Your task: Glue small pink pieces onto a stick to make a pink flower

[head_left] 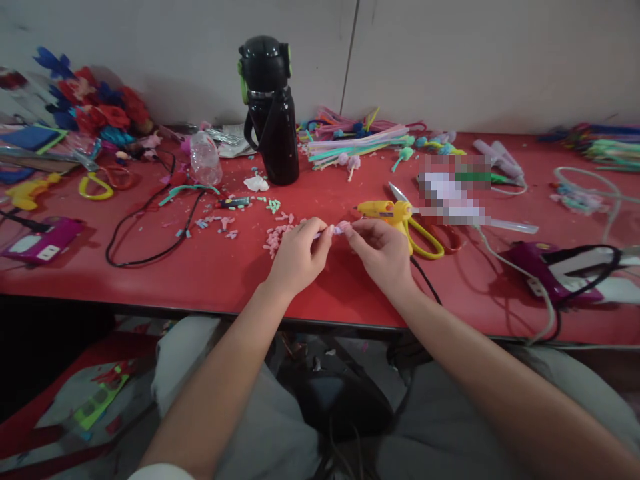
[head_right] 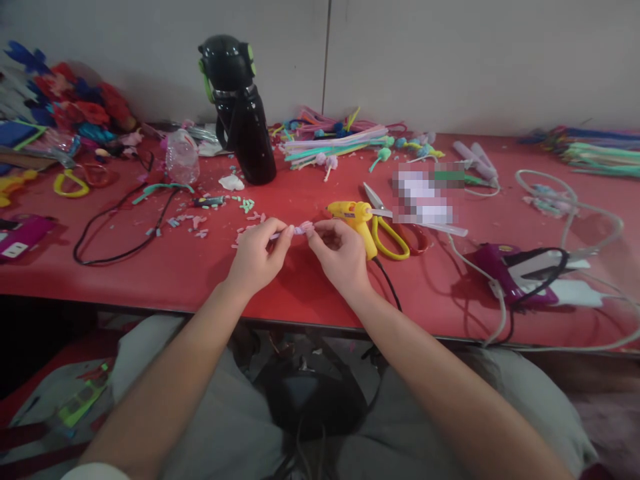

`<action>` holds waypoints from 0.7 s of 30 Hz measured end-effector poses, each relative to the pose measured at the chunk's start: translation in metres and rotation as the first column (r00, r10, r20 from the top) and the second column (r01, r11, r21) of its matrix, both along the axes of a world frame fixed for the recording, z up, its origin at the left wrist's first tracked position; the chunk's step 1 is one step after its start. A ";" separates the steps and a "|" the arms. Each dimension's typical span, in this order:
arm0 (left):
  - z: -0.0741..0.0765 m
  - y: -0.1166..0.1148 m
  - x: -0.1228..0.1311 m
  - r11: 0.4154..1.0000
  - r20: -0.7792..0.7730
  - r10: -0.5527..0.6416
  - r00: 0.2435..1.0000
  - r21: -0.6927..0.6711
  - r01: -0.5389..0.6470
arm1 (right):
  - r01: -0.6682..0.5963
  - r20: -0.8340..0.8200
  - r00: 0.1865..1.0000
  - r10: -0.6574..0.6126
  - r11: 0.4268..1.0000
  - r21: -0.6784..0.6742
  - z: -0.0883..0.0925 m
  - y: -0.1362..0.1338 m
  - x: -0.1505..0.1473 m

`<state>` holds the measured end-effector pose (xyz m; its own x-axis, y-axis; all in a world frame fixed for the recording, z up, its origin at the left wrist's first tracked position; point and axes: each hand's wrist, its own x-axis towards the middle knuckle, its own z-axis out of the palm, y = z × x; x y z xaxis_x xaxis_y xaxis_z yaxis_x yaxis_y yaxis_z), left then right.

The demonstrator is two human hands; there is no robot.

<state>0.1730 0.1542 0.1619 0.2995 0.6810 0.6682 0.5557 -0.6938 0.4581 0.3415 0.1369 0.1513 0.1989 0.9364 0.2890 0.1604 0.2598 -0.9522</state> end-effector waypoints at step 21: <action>0.012 0.020 -0.022 0.954 0.356 0.154 0.922 -0.295 -0.045 | 0.211 0.814 0.581 -0.017 0.969 -0.130 0.035 -0.016 0.098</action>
